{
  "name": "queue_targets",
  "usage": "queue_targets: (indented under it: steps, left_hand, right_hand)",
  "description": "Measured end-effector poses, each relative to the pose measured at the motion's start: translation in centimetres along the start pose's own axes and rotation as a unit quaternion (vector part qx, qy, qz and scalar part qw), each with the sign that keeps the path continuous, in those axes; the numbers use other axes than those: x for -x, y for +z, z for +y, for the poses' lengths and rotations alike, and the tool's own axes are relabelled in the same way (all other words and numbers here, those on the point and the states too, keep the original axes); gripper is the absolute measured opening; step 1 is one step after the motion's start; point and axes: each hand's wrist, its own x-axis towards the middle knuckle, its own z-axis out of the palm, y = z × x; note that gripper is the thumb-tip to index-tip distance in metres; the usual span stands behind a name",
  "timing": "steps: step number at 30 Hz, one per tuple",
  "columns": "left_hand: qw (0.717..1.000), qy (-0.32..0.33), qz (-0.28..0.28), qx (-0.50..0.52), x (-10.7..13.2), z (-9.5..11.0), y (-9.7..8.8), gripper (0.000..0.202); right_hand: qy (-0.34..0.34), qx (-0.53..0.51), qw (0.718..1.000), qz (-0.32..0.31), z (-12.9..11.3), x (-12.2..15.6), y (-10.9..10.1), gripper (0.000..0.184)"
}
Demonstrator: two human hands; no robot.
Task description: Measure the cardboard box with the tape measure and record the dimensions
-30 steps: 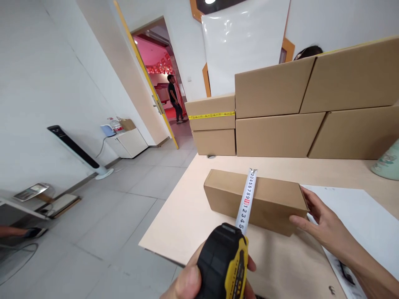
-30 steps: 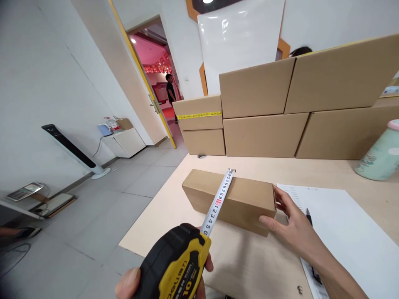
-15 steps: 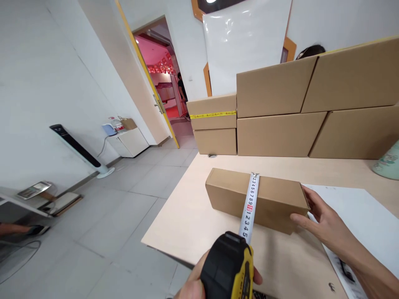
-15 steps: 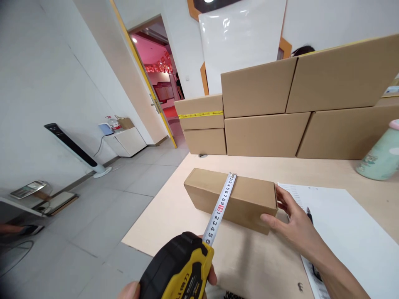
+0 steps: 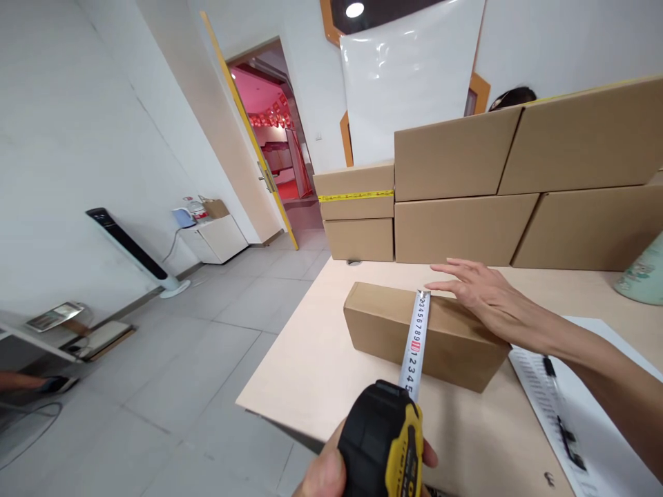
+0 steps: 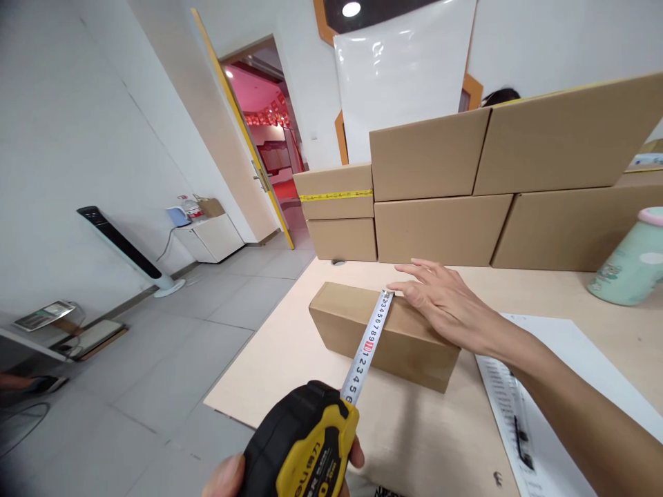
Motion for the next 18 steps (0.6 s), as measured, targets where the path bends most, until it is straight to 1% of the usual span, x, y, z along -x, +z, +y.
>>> queue_targets:
  steps: [2, 4, 7, 11, 14, 16, 18]
  left_hand:
    - [1.0, -0.003, 0.0, 0.0, -0.1, -0.1, -0.1, 0.075]
    - [1.0, -0.012, 0.001, -0.015, -0.3, -0.1, -0.4, 0.078]
    - [0.999, -0.021, 0.008, -0.032, -0.6, -0.1, -0.8, 0.076]
    - [0.997, -0.022, 0.021, -0.074, -0.6, -0.1, -0.9, 0.069]
    - [0.996, -0.026, 0.028, -0.081, -0.5, -0.2, -0.9, 0.071]
    - [0.995, -0.035, 0.039, -0.085, -0.6, -0.4, -1.0, 0.074]
    - [0.992, -0.055, 0.056, -0.1, -0.8, -0.5, -1.3, 0.07]
  right_hand:
    - [-0.006, 0.021, 1.0, -0.022, 0.4, -1.1, 0.5, 0.051]
    - [-0.008, 0.026, 0.999, -0.033, 0.9, -1.5, 0.9, 0.053]
    - [-0.004, 0.025, 0.999, -0.038, 1.3, -1.5, 1.3, 0.054]
    - [-0.004, 0.032, 0.999, -0.035, 1.2, -1.5, 1.2, 0.053]
    - [-0.006, 0.031, 0.999, -0.037, 1.0, -1.5, 1.1, 0.053]
    - [-0.008, 0.031, 0.999, -0.04, 1.0, -1.6, 1.0, 0.053]
    - [-0.01, 0.031, 0.999, -0.042, 1.1, -1.6, 1.1, 0.052]
